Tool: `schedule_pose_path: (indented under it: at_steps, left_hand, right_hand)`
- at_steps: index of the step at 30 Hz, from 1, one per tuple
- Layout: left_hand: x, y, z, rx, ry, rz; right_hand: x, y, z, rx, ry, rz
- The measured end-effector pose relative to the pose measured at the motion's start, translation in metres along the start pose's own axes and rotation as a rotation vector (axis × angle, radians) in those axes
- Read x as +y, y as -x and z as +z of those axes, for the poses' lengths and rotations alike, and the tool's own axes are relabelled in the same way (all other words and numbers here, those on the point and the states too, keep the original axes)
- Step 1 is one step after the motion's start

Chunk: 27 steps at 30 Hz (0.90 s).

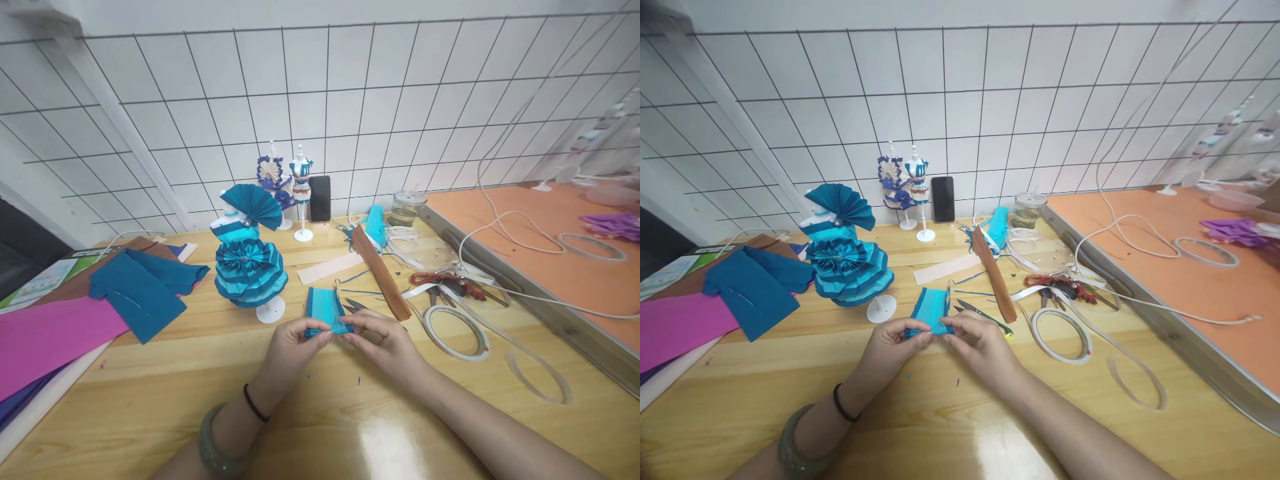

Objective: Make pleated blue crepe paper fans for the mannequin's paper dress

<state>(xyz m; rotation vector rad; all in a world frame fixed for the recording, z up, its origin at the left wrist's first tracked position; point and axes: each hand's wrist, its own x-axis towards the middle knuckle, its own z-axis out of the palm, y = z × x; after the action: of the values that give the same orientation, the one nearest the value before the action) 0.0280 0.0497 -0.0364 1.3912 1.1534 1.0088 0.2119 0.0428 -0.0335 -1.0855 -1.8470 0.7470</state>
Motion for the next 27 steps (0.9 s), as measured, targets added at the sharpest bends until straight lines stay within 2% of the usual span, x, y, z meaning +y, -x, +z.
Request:
schedule_pose_path:
  at_steps: [12,19,23,27]
  left_hand:
    - [0.007,0.002,0.001,0.021,-0.063,0.010]
    - [0.003,0.000,0.000,0.029,0.030,-0.002]
    - [0.004,0.000,0.000,0.050,0.024,0.011]
    - [0.004,0.001,0.000,0.063,0.001,-0.004]
  right_hand:
    - [-0.005,-0.002,-0.003,0.009,-0.014,0.017]
    - [-0.003,-0.003,-0.003,0.026,-0.097,0.136]
    - [-0.009,-0.006,-0.012,0.094,-0.215,0.251]
    - [-0.005,-0.010,-0.020,0.231,-0.263,0.331]
